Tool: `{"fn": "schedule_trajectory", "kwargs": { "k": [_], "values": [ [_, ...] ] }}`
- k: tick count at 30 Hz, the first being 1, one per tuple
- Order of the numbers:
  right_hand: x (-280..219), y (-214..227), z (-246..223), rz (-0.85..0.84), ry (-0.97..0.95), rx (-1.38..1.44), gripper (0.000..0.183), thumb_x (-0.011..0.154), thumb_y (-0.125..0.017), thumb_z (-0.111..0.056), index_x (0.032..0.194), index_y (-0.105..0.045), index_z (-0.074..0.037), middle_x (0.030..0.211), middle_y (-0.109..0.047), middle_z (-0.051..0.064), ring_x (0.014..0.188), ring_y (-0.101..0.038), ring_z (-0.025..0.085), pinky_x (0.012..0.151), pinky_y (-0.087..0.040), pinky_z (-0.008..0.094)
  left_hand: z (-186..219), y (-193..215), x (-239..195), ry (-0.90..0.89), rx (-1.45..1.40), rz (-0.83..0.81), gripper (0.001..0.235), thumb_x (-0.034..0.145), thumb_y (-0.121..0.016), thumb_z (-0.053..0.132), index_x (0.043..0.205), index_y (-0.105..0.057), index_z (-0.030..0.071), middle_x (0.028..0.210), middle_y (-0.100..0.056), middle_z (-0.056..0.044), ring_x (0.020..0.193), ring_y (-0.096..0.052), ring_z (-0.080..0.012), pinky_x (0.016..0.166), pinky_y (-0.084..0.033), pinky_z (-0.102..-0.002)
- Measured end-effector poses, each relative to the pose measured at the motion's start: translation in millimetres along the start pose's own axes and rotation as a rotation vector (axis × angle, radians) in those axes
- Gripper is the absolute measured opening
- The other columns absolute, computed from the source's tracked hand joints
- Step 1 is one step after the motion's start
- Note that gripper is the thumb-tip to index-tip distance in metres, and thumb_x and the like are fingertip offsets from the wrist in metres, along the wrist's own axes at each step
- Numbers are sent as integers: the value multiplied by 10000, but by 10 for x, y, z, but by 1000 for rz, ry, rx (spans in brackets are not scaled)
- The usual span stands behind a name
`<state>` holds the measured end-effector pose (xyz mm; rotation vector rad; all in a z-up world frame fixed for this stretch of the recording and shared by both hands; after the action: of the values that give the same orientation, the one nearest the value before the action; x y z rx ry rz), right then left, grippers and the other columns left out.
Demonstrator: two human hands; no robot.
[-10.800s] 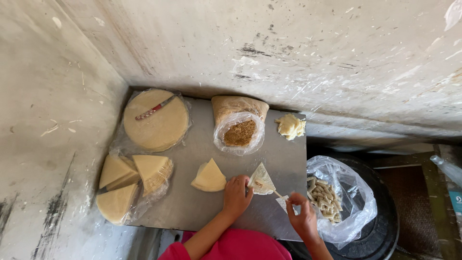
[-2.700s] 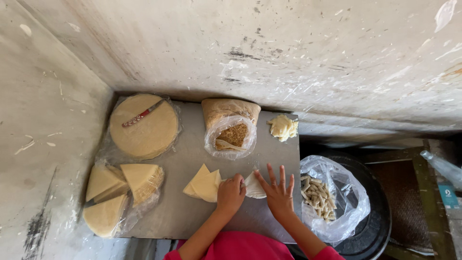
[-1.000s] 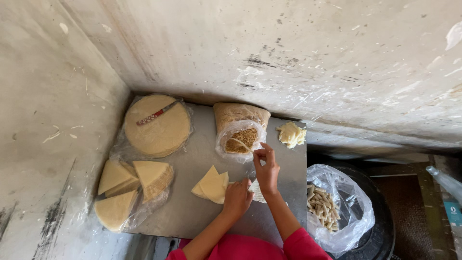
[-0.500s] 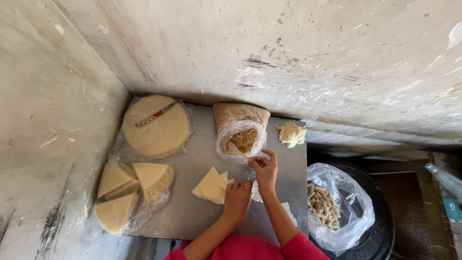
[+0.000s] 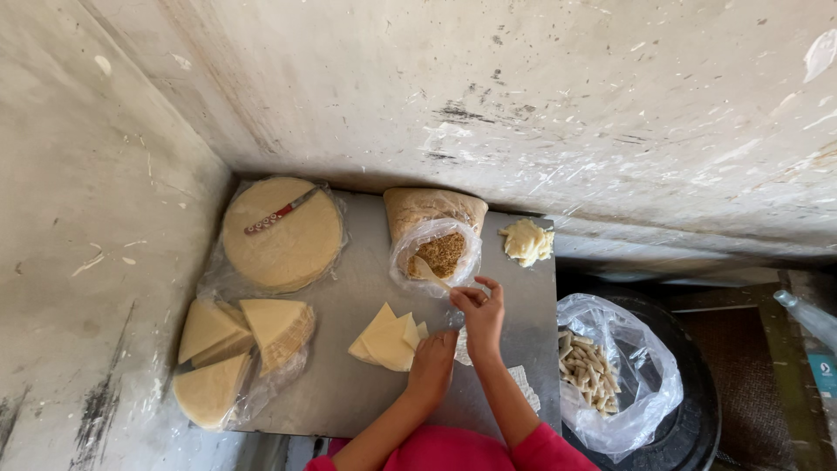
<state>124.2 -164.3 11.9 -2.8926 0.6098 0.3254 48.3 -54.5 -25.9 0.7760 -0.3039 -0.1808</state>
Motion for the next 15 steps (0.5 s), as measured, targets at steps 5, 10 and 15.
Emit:
{"fn": "schedule_trajectory", "kwargs": {
  "k": [5, 10, 15],
  "values": [
    [-186, 501, -42, 18, -95, 48, 531, 870, -708, 27, 1324, -435, 73, 1018, -696, 179, 950, -698, 225, 886, -602, 328, -50, 63, -6, 38, -229, 36, 269, 867, -634, -24, 1124, -563, 15, 984, -650, -169, 933, -627, -368, 837, -472, -480],
    [-517, 1143, -97, 25, -81, -52, 547, 866, -714, 20, 1335, -437, 64, 1007, -706, 191, 950, -691, 208, 884, -590, 327, -75, 70, -43, 30, -322, 92, 332, 851, -645, -25, 1160, -533, 16, 1003, -636, -171, 946, -618, -369, 842, -474, -483],
    [-718, 1562, -16, 64, -22, -260, 505, 845, -734, 49, 1288, -493, 41, 956, -733, 183, 903, -716, 208, 824, -595, 350, -119, 30, -52, 58, -329, 85, 342, 850, -652, -13, 1169, -538, 36, 975, -641, -156, 933, -623, -361, 836, -476, -472]
  ]
}}
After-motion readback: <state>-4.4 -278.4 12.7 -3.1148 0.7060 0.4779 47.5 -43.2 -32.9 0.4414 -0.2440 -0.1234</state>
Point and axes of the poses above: each hand's wrist, its own x-axis towards the middle knuckle, its own y-axis out of the back of the hand, z = x × y, the point moved 5 cm from there along x, towards the middle knuckle
